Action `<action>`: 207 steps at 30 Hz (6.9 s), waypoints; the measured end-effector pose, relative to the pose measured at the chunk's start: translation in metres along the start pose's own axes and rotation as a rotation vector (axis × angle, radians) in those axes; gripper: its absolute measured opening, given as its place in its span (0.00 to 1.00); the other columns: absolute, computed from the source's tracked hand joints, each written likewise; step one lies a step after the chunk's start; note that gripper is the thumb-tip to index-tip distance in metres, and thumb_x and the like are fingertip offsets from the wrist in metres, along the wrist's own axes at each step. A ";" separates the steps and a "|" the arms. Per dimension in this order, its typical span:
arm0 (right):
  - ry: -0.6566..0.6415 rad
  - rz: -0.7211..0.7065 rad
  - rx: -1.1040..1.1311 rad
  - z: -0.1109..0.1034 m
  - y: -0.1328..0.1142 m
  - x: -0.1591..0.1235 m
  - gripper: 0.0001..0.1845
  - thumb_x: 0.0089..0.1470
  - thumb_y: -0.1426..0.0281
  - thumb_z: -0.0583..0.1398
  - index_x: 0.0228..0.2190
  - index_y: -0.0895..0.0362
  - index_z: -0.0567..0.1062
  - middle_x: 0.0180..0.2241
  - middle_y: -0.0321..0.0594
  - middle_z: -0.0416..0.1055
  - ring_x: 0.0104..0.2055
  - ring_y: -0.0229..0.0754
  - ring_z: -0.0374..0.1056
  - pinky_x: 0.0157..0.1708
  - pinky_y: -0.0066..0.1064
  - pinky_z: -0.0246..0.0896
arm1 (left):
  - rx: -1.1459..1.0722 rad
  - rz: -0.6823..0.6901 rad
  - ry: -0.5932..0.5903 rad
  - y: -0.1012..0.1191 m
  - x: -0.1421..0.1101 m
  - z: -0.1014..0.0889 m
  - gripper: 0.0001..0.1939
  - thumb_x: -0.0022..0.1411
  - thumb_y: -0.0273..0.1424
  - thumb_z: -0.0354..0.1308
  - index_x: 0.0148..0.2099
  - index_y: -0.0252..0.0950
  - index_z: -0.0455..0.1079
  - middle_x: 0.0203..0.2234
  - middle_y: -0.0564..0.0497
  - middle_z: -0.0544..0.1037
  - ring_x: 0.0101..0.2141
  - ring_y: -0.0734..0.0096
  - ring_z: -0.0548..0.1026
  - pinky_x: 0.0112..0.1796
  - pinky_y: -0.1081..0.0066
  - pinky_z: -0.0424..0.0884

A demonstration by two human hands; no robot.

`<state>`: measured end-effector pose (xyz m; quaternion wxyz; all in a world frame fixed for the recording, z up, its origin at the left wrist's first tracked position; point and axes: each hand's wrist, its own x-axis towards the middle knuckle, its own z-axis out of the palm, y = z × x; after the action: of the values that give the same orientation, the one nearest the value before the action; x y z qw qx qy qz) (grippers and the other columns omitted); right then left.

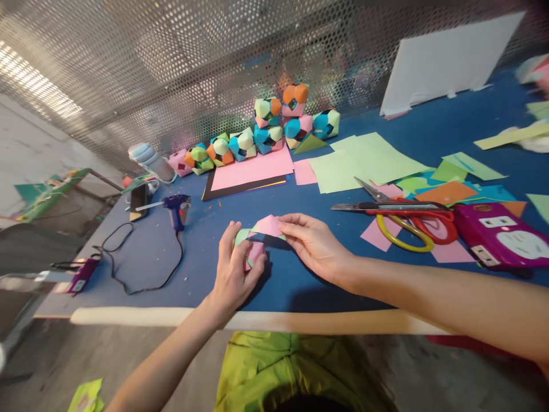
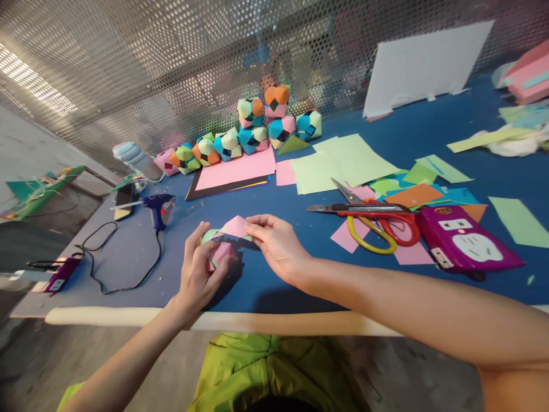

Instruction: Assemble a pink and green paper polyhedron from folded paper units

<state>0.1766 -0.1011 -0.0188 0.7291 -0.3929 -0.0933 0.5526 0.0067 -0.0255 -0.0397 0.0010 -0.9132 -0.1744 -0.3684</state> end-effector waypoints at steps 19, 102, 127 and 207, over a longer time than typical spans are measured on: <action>-0.150 -0.134 -0.449 -0.003 0.011 -0.001 0.11 0.46 0.68 0.66 0.34 0.56 0.76 0.36 0.37 0.76 0.38 0.38 0.70 0.42 0.32 0.66 | 0.020 0.011 0.007 -0.001 -0.002 0.003 0.14 0.60 0.28 0.58 0.48 0.37 0.62 0.53 0.37 0.65 0.59 0.50 0.64 0.54 0.47 0.67; -0.519 -0.937 -1.302 -0.036 0.017 0.030 0.21 0.56 0.73 0.58 0.52 0.59 0.69 0.56 0.53 0.66 0.59 0.49 0.64 0.57 0.46 0.63 | -0.103 -0.255 -0.156 -0.008 0.002 0.001 0.06 0.61 0.33 0.56 0.39 0.37 0.63 0.61 0.36 0.60 0.62 0.52 0.61 0.53 0.51 0.67; -0.477 -0.931 -1.281 -0.034 0.022 0.027 0.21 0.55 0.74 0.57 0.51 0.58 0.69 0.58 0.54 0.65 0.62 0.48 0.61 0.59 0.46 0.61 | -0.366 -0.394 -0.179 -0.014 0.000 -0.007 0.03 0.55 0.28 0.53 0.32 0.38 0.60 0.60 0.42 0.64 0.59 0.55 0.65 0.56 0.50 0.63; -0.578 -0.968 -1.436 -0.014 0.012 0.013 0.08 0.59 0.70 0.58 0.30 0.57 0.77 0.59 0.50 0.64 0.65 0.53 0.54 0.59 0.52 0.55 | -0.315 -0.324 -0.092 0.007 -0.028 -0.017 0.10 0.62 0.27 0.58 0.47 0.38 0.66 0.51 0.42 0.73 0.53 0.61 0.72 0.48 0.62 0.74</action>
<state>0.1807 -0.0956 -0.0401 0.4096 -0.5165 -0.7484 0.0724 -0.0212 -0.0431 -0.0451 -0.2088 -0.8779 -0.2589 -0.3444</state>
